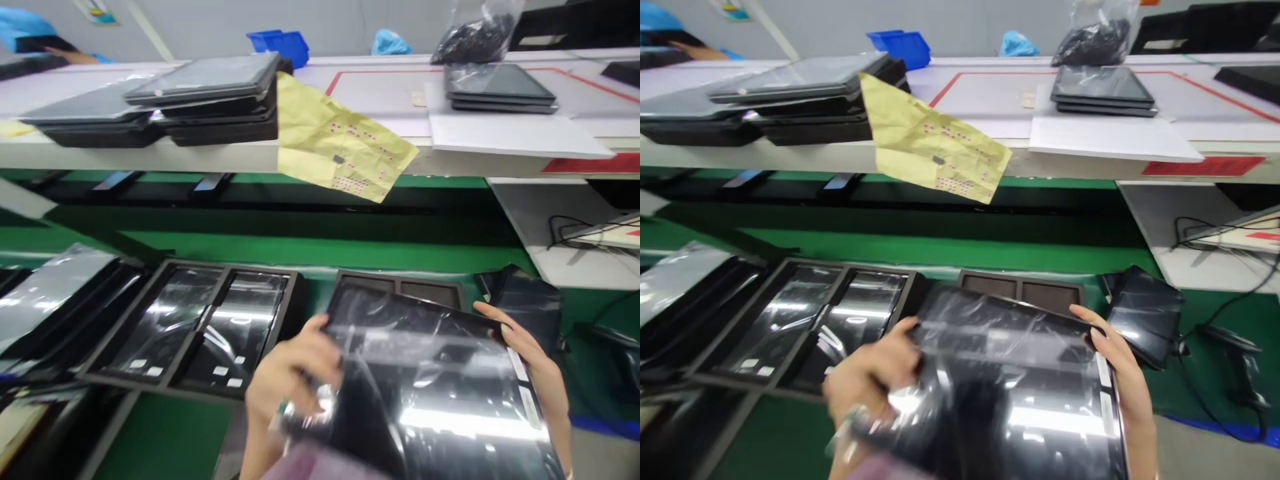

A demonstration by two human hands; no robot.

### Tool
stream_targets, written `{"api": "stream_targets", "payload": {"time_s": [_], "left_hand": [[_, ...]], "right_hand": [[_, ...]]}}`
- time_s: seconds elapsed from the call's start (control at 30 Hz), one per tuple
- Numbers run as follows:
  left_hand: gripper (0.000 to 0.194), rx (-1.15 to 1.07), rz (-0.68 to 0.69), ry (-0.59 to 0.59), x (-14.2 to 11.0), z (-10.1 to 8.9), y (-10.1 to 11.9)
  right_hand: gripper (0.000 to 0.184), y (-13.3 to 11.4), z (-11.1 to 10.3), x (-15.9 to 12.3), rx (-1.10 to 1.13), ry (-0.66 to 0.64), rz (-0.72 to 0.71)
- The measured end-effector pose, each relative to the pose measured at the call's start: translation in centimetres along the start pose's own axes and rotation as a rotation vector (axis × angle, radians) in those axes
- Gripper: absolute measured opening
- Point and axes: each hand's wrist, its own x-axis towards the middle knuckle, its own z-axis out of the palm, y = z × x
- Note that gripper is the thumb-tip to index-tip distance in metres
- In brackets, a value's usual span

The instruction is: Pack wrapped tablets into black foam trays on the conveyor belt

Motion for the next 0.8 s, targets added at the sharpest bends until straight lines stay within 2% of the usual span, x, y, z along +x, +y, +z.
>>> {"api": "stream_targets", "payload": {"time_s": [0.03,0.1,0.13,0.23,0.3,0.4,0.47,0.53,0.6,0.67,0.73,0.8], "left_hand": [[0.047,0.069,-0.074,0.022,0.3,0.3,-0.7],[0.034,0.362,-0.350,0.087,0.1,0.9,-2.6],[0.040,0.565,-0.537,0.130,-0.4,1.1,-3.6],[0.052,1.044,-1.051,0.094,-3.4,1.6,-6.2],[0.055,1.165,-1.236,0.057,-5.6,2.0,-7.3],[0.041,1.163,-1.263,0.021,-7.0,2.5,-8.2],[0.030,1.132,-1.271,0.005,-6.8,2.5,-8.7],[0.024,1.110,-1.289,-0.006,-6.2,2.1,-9.0],[0.021,1.092,-1.279,-0.022,-5.6,1.6,-8.8],[0.019,1.069,-1.244,-0.039,-4.8,1.9,-8.3],[0.019,0.995,-1.192,-0.064,-3.6,3.5,-7.4],[0.021,0.837,-1.120,-0.103,-2.1,6.6,-6.5]], "right_hand": [[0.044,1.4,-0.2,0.7,-0.007,0.018,-0.006],[0.047,4.8,-0.8,1.3,0.114,0.060,0.070],[0.052,6.5,-1.2,1.2,0.146,0.069,0.103],[0.060,11.3,-2.6,0.0,0.103,0.133,0.128],[0.061,14.2,-3.6,-0.6,0.011,0.169,0.125],[0.069,18.2,-4.5,-0.3,-0.022,0.238,0.250],[0.080,20.4,-4.9,0.4,0.047,0.324,0.325],[0.087,22.0,-5.3,1.1,0.025,0.357,0.315],[0.085,23.1,-6.0,1.8,-0.211,0.303,0.269],[0.077,23.6,-6.7,2.5,-0.593,0.219,0.196],[0.070,23.3,-6.6,3.2,-0.894,0.114,0.024],[0.067,22.1,-5.0,3.8,-0.963,0.023,-0.166]]}}
